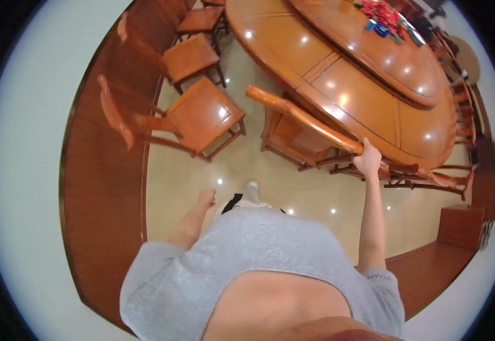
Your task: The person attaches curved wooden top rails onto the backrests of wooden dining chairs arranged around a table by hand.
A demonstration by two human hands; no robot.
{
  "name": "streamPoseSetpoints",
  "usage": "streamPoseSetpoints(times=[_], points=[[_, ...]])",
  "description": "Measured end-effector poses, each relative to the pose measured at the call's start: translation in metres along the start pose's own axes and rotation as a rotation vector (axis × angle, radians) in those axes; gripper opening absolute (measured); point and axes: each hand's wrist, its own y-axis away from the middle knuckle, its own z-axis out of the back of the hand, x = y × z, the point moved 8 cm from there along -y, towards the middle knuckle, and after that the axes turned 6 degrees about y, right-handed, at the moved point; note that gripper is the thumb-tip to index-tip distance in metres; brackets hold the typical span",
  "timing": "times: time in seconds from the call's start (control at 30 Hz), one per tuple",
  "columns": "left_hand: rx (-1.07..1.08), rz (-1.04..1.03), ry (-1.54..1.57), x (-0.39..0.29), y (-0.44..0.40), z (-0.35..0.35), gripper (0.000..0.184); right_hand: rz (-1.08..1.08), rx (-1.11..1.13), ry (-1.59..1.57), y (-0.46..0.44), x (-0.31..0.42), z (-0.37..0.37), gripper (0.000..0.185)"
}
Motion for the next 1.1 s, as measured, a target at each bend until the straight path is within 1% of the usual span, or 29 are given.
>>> streamPoseSetpoints(times=[0.03,0.07,0.1,0.13,0.2,0.23,0.3,0.33,0.4,0.43,0.5,0.57,0.6,0.67,0.77,0.8,0.87,0.9,0.97,1.0,1.03,1.07,1.1], points=[[0.121,-0.148,-0.172,0.005,-0.021,-0.016,0.023,0.033,0.023,-0.001,0.000,0.002,-0.003,0.033],[0.242,-0.291,-0.348,0.015,-0.038,-0.029,0.023,0.028,-0.008,0.011,-0.001,-0.001,-0.002,0.033],[0.083,-0.147,-0.163,-0.015,0.024,-0.032,0.023,0.023,-0.038,0.021,0.001,-0.002,-0.002,0.033],[0.113,-0.119,-0.201,-0.027,0.040,-0.043,0.024,0.026,-0.033,0.017,0.002,0.001,0.001,0.033],[0.129,-0.167,-0.134,-0.047,0.083,-0.057,0.023,0.032,-0.065,-0.008,0.005,0.004,0.006,0.033],[0.103,-0.153,-0.118,-0.046,0.103,-0.057,0.023,0.021,-0.067,-0.017,0.006,0.007,0.009,0.033],[0.161,-0.184,-0.010,-0.045,0.129,-0.058,0.024,0.014,-0.071,0.001,0.005,0.003,0.003,0.032],[0.141,-0.179,0.001,-0.034,0.132,-0.049,0.024,0.003,-0.069,-0.014,0.004,0.001,0.001,0.033],[0.159,-0.123,-0.082,0.003,0.139,-0.040,0.023,0.019,-0.061,0.002,0.007,-0.004,-0.002,0.033],[0.150,-0.117,-0.055,0.023,0.134,-0.033,0.023,0.020,-0.059,0.027,0.006,-0.005,-0.002,0.034],[-0.007,-0.051,-0.089,0.068,0.124,0.006,0.023,0.062,-0.079,0.053,0.006,-0.001,-0.001,0.036],[-0.105,0.026,0.066,0.099,0.129,0.044,0.023,0.031,-0.061,0.030,0.006,-0.005,-0.003,0.037],[-0.109,0.039,0.085,0.109,0.129,0.057,0.023,0.018,-0.059,0.041,0.006,-0.004,-0.003,0.039],[-0.198,0.062,0.019,0.124,0.129,0.084,0.022,0.011,-0.029,0.075,0.005,-0.001,-0.004,0.039],[-0.232,0.066,0.019,0.132,0.121,0.098,0.022,-0.018,0.000,0.101,0.001,-0.003,-0.006,0.040],[-0.229,0.068,0.028,0.132,0.120,0.098,0.022,-0.042,-0.008,0.120,0.002,-0.004,-0.005,0.040],[-0.199,0.022,0.157,0.121,0.117,0.089,0.025,-0.103,-0.023,0.167,0.001,-0.009,-0.008,0.039],[-0.167,-0.014,0.097,0.113,0.113,0.085,0.026,-0.108,-0.021,0.173,-0.001,-0.009,-0.012,0.039],[-0.122,-0.049,0.016,0.112,0.103,0.092,0.027,-0.164,-0.218,0.310,0.009,-0.002,-0.004,0.038],[-0.068,-0.200,-0.071,0.106,0.095,0.094,0.026,-0.271,-0.068,0.333,0.015,0.008,-0.002,0.049],[-0.010,-0.355,-0.155,0.093,0.096,0.101,0.025,-0.291,-0.067,0.339,0.024,0.024,-0.002,0.049],[0.004,-0.363,-0.165,0.094,0.095,0.116,0.025,-0.311,-0.104,0.361,0.033,0.040,0.002,0.059],[-0.009,-0.280,-0.025,0.092,0.105,0.138,0.022,-0.328,-0.144,0.382,0.038,0.058,0.003,0.069]])
